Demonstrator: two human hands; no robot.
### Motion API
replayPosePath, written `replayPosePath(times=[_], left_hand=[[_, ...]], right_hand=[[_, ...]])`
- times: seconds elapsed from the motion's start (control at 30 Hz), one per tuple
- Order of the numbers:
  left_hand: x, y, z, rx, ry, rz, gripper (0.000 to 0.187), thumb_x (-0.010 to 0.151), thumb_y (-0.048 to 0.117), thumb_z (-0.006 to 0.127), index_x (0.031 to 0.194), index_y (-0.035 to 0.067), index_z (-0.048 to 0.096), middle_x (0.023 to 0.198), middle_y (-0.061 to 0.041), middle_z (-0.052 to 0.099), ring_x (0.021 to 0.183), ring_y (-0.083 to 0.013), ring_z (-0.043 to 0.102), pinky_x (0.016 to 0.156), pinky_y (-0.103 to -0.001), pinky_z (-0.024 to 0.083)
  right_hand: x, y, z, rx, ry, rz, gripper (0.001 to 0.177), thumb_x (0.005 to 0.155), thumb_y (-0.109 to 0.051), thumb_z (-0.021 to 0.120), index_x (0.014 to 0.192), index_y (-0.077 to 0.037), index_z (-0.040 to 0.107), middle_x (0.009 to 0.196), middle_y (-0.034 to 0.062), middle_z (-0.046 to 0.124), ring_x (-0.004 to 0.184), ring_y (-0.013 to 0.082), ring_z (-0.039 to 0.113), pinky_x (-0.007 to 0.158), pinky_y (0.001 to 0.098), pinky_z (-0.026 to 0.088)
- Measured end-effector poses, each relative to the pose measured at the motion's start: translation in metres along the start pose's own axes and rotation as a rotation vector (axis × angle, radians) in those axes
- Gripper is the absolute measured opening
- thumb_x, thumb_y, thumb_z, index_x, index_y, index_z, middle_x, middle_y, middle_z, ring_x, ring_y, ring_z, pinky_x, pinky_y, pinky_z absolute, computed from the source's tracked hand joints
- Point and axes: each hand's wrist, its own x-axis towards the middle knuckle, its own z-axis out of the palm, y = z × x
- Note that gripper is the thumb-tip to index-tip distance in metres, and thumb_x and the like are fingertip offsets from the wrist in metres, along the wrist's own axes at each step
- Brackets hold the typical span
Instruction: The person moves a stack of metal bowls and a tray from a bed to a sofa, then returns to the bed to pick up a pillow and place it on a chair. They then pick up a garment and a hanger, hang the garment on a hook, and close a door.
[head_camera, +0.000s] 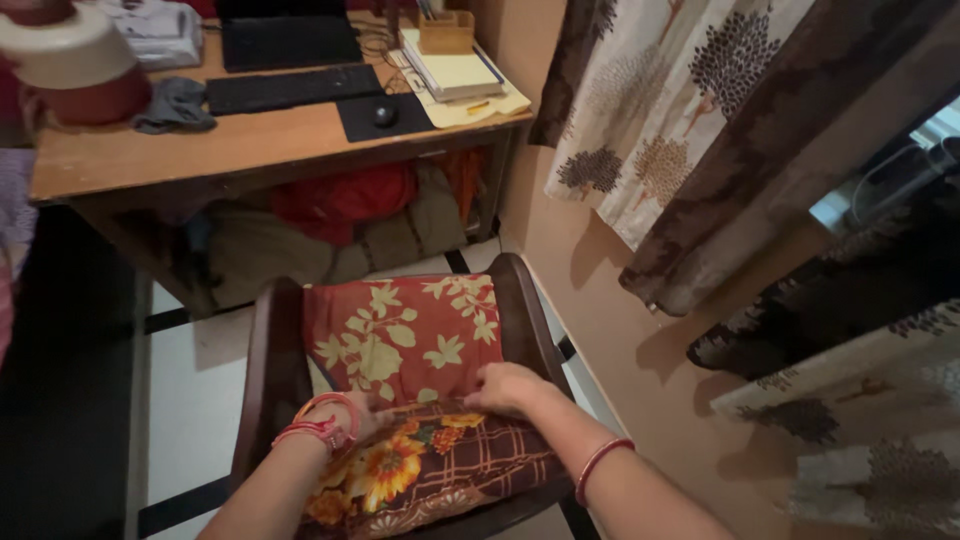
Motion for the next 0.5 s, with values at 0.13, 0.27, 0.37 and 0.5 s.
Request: replayPosePath(times=[0.13,0.27,0.37,0.5], left_hand=[[-0.044,0.018,-0.012,0.012,0.049,0.059,0.053,0.095,0.044,0.054,0.142,0.022,0.059,0.134,-0.015,0.067,0.122,-0.0332,0.065,0.102,-0.045,0.053],[-0.093,0.023,-0.023,-0.333,0.131,-0.068,0.055,0.098,0.057,0.051,0.137,0.021,0.065,0.135,-0.011,0.066,0.125,-0.0312,0.062,0.107,-0.043,0.049],[-0.115,0.019,-0.026,-0.36,0.111,-0.106,0.057,0.098,0.061,0.049,0.133,0.021,0.07,0.131,-0.011,0.069,0.123,-0.0303,0.064,0.106,-0.042,0.05],[-0.133,0.013,-0.024,-0.334,0.167,-0.069,0.061,0.094,0.064,0.051,0.132,0.02,0.07,0.128,-0.012,0.07,0.122,-0.0294,0.066,0.106,-0.04,0.051]], right_hand=[[-0.01,-0.04,0.006,-0.066,-0.037,-0.184,0.059,0.084,-0.054,0.069,0.129,-0.017,0.068,0.13,0.0094,0.069,0.124,0.0289,0.062,0.102,0.0425,0.049],[-0.026,-0.066,0.019,-0.032,-0.002,-0.381,0.054,0.085,-0.046,0.072,0.128,-0.015,0.069,0.127,0.0121,0.07,0.12,0.0302,0.064,0.102,0.0414,0.051],[-0.038,-0.074,0.028,-0.007,0.024,-0.375,0.048,0.086,-0.043,0.07,0.126,-0.016,0.071,0.124,0.0106,0.071,0.118,0.0301,0.065,0.099,0.0427,0.052],[-0.065,-0.081,0.032,0.004,0.092,-0.364,0.043,0.087,-0.04,0.067,0.124,-0.019,0.074,0.122,0.0112,0.073,0.116,0.0308,0.066,0.097,0.045,0.052]])
